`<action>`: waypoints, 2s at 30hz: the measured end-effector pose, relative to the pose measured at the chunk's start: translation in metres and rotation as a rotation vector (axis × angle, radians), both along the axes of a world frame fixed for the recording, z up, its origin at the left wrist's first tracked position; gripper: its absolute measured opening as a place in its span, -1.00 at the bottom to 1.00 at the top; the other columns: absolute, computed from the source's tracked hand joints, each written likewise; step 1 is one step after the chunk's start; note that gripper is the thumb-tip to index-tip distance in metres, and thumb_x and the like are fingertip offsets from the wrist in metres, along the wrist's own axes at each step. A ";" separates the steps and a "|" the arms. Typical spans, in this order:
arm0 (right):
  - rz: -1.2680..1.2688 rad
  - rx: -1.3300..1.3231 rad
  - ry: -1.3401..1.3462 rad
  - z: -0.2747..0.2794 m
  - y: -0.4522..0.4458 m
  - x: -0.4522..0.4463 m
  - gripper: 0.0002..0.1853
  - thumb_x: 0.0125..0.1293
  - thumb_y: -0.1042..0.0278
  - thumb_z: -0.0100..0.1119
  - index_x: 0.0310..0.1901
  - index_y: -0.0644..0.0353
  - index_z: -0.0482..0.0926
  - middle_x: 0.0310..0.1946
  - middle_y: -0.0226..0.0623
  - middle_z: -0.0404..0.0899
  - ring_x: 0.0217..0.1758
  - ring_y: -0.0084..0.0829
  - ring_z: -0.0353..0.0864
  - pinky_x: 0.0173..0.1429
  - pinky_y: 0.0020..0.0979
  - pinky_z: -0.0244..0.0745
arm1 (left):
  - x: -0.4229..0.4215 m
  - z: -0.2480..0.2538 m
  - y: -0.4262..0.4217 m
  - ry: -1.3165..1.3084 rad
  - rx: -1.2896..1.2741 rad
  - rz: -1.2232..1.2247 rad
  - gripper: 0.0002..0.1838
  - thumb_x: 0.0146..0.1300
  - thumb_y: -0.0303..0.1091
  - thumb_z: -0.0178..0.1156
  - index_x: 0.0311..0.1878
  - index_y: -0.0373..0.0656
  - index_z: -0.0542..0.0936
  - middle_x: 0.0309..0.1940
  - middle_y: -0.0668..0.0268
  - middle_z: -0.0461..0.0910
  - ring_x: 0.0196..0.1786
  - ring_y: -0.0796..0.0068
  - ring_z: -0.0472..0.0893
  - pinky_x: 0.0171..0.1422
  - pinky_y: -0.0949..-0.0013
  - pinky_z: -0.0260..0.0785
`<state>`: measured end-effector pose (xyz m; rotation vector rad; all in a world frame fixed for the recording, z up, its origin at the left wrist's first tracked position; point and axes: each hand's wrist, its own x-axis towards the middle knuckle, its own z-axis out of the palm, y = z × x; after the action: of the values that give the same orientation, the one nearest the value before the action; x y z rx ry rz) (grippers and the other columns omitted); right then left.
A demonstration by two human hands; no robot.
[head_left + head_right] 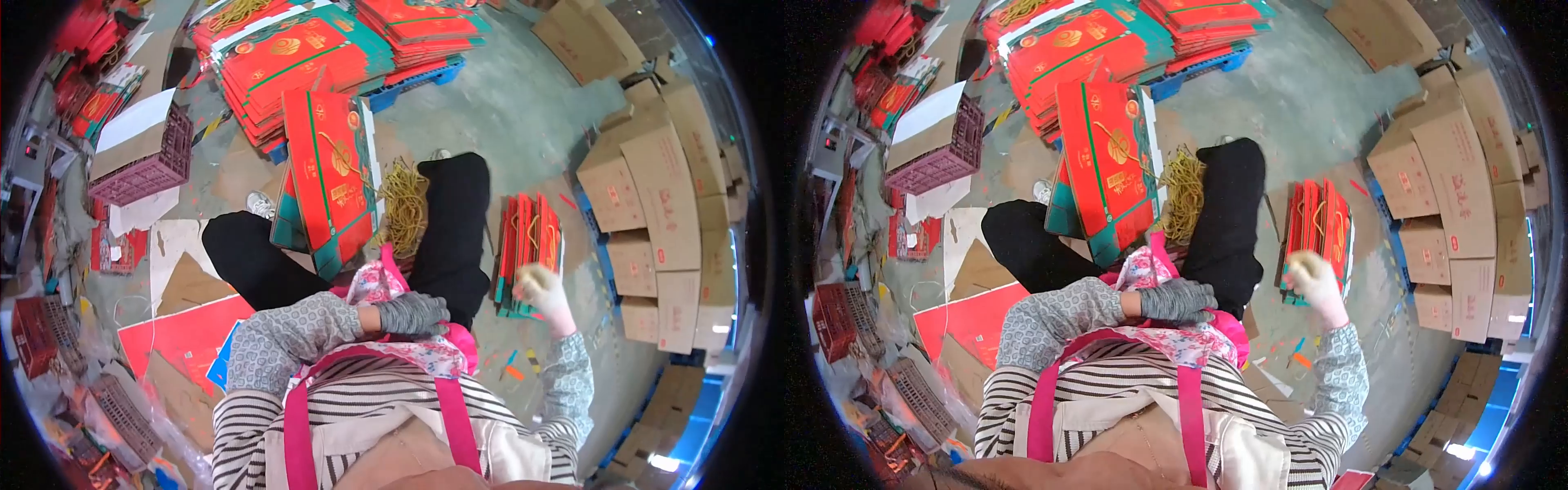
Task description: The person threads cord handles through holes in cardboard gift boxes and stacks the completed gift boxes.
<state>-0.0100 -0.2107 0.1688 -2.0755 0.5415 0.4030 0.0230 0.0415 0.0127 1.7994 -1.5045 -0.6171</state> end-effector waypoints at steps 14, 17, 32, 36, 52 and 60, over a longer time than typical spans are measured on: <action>0.634 0.133 -0.267 -0.249 0.165 0.293 -0.49 0.16 0.20 0.17 0.10 0.32 0.39 -0.01 0.02 0.51 0.07 -0.14 0.51 0.15 -0.30 0.40 | 0.024 -0.080 -0.089 0.500 -0.104 0.104 -0.63 0.31 -0.20 -0.01 0.10 -0.18 0.45 0.03 0.13 0.49 0.05 0.18 0.49 0.19 0.23 0.30; 0.497 0.034 -0.403 -0.279 0.185 0.311 -0.35 0.09 0.22 0.25 0.18 0.33 0.28 0.08 0.06 0.41 0.14 -0.04 0.42 0.20 -0.22 0.35 | 0.061 -0.086 0.034 0.652 -0.045 0.257 -0.64 0.32 -0.24 -0.02 0.10 -0.20 0.46 0.02 0.11 0.50 0.08 0.17 0.48 0.21 0.23 0.30; 1.380 -0.187 -0.356 -0.194 0.161 0.227 -0.83 0.18 0.37 -0.04 -0.24 0.25 0.44 -0.53 -0.10 0.61 -0.41 -0.10 0.65 -0.35 -0.08 0.50 | 0.196 -0.061 0.094 1.424 -0.643 1.193 -0.66 0.32 -0.06 0.07 -0.09 -0.16 0.51 -0.16 0.26 0.57 0.01 0.31 0.55 0.12 0.20 0.43; 1.214 -0.053 -0.202 -0.100 0.118 0.242 -0.69 0.29 0.23 -0.06 0.01 0.19 0.32 -0.52 -0.02 0.57 -0.41 -0.01 0.62 -0.34 -0.08 0.49 | 0.197 -0.073 0.104 1.587 -1.053 1.092 -0.81 0.30 -0.22 0.10 -0.33 -0.12 0.51 -0.37 0.28 0.57 -0.14 0.30 0.57 0.09 0.13 0.45; 0.624 0.443 -0.418 -0.175 0.107 0.275 -0.52 0.23 0.20 0.15 0.15 0.20 0.39 -0.19 -0.14 0.60 -0.11 -0.35 0.59 0.03 -0.38 0.46 | 0.154 -0.076 0.045 1.154 -0.394 1.091 -0.69 0.41 -0.16 -0.09 -0.03 -0.20 0.47 -0.10 0.19 0.53 0.00 0.39 0.53 0.17 0.28 0.40; 0.690 1.242 0.002 -0.108 0.095 0.268 -0.74 0.23 0.52 0.04 -0.04 0.38 0.44 -0.11 -0.03 0.58 0.01 -0.22 0.59 0.11 -0.27 0.46 | 0.093 -0.054 0.007 0.438 0.186 0.699 -0.63 0.28 -0.21 0.09 0.07 -0.23 0.45 -0.04 0.00 0.49 0.09 0.12 0.48 0.19 0.19 0.31</action>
<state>0.2585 -0.1161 0.0612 -0.9642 -0.4177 0.8570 0.1159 0.0485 -0.0417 1.9967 -0.4873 -0.7342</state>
